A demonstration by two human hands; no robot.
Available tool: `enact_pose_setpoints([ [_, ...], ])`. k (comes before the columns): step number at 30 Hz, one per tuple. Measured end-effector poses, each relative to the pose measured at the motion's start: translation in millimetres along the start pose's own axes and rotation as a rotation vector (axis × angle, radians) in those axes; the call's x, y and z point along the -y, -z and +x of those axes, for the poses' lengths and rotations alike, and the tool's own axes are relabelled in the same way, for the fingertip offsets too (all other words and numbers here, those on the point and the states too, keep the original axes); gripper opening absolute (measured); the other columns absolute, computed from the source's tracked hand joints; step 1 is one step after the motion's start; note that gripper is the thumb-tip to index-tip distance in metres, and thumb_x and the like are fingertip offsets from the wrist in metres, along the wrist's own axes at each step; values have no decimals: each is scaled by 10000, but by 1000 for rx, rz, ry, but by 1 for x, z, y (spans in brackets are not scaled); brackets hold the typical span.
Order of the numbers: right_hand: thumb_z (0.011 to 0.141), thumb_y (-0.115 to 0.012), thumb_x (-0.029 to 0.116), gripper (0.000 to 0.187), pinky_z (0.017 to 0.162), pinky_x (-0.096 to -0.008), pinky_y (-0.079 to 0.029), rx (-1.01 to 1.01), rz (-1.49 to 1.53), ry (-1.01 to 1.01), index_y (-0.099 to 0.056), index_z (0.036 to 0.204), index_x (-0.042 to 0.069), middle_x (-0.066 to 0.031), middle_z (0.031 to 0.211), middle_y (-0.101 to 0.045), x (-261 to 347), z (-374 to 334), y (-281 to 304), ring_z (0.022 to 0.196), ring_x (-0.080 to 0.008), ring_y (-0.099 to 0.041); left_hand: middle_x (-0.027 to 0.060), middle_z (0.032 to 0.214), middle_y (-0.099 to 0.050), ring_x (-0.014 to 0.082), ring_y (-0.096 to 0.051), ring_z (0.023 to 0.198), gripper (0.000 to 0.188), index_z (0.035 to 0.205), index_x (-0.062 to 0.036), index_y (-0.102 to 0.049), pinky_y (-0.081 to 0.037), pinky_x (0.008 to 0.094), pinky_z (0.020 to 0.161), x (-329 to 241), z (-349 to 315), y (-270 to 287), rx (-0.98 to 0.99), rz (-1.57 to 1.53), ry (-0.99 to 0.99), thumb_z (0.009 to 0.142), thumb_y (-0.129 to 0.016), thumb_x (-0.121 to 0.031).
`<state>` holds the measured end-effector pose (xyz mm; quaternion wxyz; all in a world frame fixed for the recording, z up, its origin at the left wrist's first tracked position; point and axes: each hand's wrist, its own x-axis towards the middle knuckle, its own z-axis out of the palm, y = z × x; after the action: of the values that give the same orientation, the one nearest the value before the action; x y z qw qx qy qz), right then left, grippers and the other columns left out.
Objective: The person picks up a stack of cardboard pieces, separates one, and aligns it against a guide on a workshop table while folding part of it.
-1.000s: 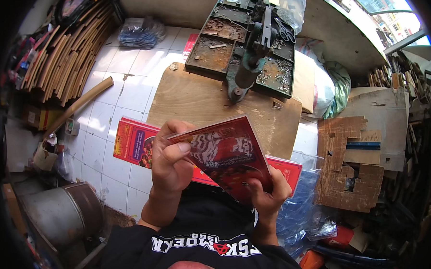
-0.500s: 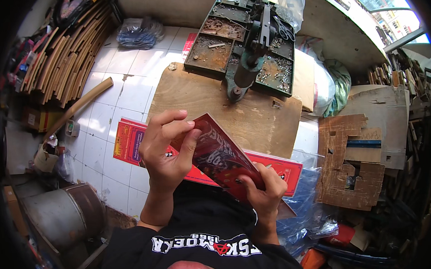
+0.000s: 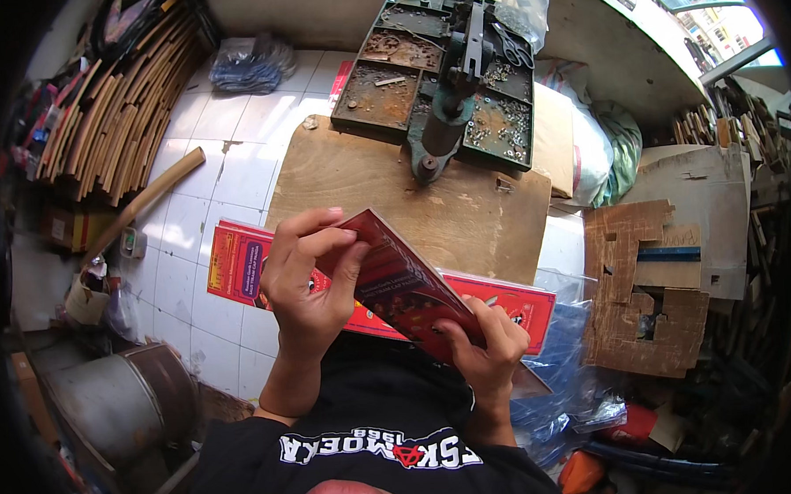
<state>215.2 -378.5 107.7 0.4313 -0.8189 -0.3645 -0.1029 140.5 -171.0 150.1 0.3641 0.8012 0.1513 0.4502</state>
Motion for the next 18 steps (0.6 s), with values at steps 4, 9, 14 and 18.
enact_pose_setpoints([
  [4, 659, -888, 185, 424, 511, -317, -452, 5, -11, 2, -690, 988, 7, -114, 716, -655, -1, -1, 0, 557, -227, -606, 133, 1042, -662, 246, -652, 899, 190, 902, -30, -658, -528, 318, 732, -1, -1, 1, 9, -4, 26, 762, -785, -9],
  [9, 656, -889, 189, 426, 510, -315, -452, 8, -14, 9, -692, 988, 9, -115, 715, -654, 0, -1, 1, 554, -228, -609, 144, 1054, -620, 254, -663, 841, 174, 921, -9, -646, -551, 323, 684, 1, 0, 2, 40, -10, -17, 782, -746, 26],
  [14, 656, -889, 184, 422, 509, -312, -454, 1, -12, 22, -693, 986, 10, -116, 712, -653, -1, 0, 1, 552, -226, -610, 139, 1059, -624, 249, -649, 878, 155, 908, -23, -643, -548, 317, 701, 6, -1, 1, 54, -5, -58, 795, -746, 5],
  [18, 654, -889, 174, 416, 511, -311, -456, -5, -1, 12, -692, 982, 10, -114, 708, -651, -3, 0, 0, 554, -225, -611, 143, 1057, -625, 247, -646, 902, 143, 897, -31, -645, -557, 321, 718, 11, -2, 0, 63, -14, -100, 803, -749, -6],
])
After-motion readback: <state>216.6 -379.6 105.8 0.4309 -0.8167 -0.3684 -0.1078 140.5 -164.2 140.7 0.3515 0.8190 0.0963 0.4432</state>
